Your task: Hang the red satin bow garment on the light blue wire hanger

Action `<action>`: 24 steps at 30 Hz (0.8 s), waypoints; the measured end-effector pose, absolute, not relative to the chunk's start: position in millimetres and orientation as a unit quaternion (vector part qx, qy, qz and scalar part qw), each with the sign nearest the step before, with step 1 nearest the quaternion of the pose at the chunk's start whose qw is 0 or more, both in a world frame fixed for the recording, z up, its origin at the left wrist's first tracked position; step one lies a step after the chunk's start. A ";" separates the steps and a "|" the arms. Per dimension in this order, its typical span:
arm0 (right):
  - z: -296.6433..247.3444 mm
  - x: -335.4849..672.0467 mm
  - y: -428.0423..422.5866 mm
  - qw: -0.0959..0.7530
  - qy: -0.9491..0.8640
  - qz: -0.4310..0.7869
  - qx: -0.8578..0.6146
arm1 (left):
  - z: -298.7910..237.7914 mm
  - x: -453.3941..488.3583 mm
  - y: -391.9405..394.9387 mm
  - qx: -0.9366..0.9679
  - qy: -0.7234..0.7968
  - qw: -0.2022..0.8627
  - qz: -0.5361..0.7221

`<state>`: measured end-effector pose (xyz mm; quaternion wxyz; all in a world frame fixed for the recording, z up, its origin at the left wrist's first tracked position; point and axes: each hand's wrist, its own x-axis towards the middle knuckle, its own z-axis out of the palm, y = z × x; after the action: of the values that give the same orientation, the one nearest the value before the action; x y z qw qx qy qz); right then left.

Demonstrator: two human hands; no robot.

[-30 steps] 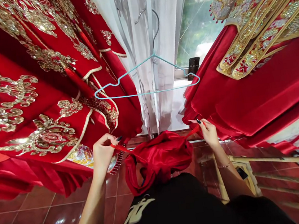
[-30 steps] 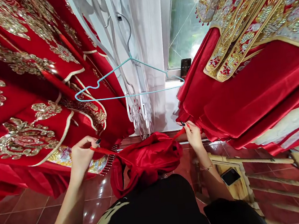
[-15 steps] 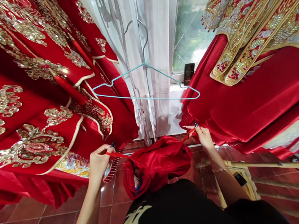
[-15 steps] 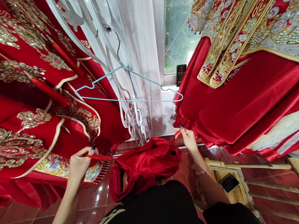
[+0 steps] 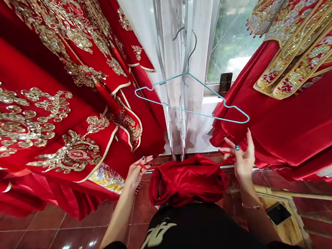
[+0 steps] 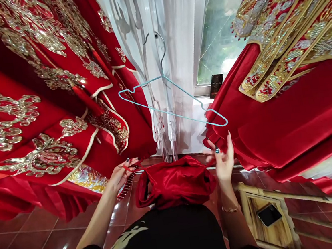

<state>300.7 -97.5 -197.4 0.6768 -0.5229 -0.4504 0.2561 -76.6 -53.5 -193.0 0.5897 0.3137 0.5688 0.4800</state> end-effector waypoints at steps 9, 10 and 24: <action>-160.1 393.4 -96.5 0.476 -0.724 0.133 -0.481 | -149.9 -83.6 -41.6 0.428 0.489 0.416 0.636; -153.4 401.1 -95.0 0.478 -0.725 0.108 -0.484 | -143.8 -83.8 -39.0 0.435 0.484 0.394 0.649; -28.9 378.2 -30.8 0.458 -0.738 0.259 -0.423 | -89.3 -64.0 66.6 0.336 0.465 0.339 0.746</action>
<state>378.2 -30.8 -28.9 0.4576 -0.4226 -0.7382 0.2590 -64.0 66.6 -89.3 0.3391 0.3356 0.4649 0.7458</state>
